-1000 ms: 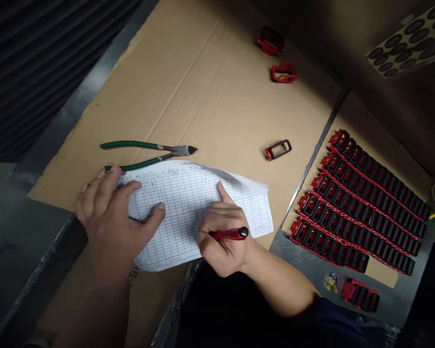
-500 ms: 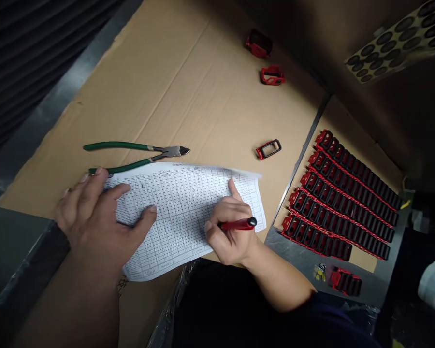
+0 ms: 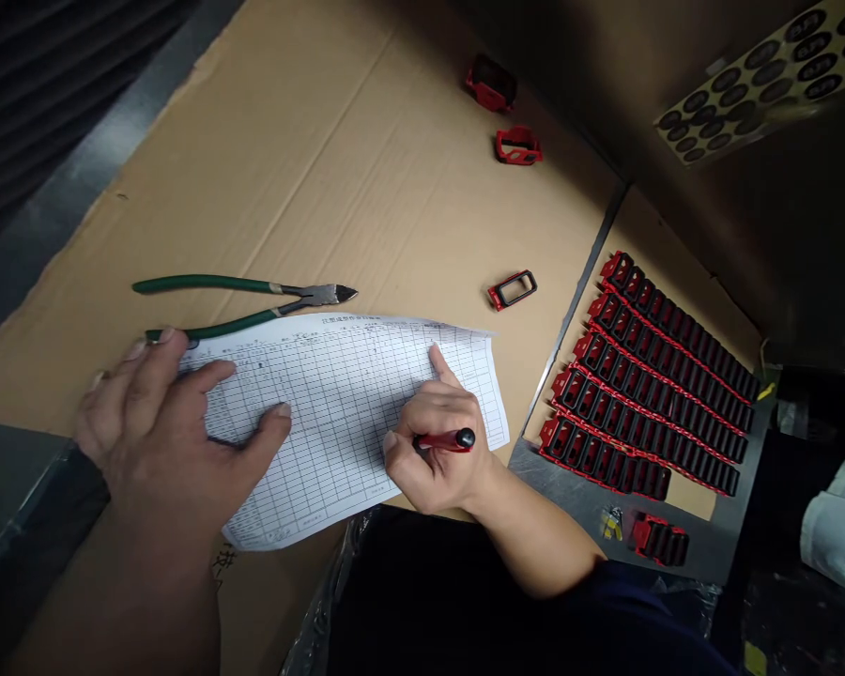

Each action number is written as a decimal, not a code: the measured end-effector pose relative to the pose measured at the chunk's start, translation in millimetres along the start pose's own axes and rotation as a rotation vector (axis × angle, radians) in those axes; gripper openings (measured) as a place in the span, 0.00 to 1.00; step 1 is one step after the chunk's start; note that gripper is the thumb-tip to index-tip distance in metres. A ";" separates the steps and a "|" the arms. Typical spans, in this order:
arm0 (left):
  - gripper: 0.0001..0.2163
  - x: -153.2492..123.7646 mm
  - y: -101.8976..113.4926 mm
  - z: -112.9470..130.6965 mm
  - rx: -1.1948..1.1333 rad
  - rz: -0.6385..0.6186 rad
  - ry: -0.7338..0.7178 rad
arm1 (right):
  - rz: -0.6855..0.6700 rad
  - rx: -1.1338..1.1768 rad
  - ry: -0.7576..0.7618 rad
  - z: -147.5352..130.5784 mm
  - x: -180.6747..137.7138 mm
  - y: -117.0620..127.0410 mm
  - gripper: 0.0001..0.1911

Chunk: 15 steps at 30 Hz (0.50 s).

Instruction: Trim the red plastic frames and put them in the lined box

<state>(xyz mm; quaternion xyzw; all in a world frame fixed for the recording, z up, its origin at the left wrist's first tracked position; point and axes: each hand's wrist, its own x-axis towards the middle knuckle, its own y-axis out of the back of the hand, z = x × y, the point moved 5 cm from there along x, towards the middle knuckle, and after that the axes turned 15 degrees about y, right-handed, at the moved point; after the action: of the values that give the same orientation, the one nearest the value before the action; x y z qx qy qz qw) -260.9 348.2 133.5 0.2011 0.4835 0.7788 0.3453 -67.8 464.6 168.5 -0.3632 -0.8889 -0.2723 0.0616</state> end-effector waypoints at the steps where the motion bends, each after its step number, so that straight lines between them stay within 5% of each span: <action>1: 0.22 0.1 0.0 -0.1 -0.007 0.004 -0.003 | -0.005 0.005 -0.002 -0.2 0.0 -0.3 0.12; 15: 0.25 0.6 1.9 4.1 -0.007 0.033 -0.055 | -0.080 0.095 0.028 -23.1 9.0 -20.0 0.10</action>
<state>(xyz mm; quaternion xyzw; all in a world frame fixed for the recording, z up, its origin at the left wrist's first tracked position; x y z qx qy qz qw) -259.3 350.6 137.0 0.2293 0.4676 0.7803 0.3461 -90.0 446.1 182.0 -0.3203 -0.9137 -0.2370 0.0804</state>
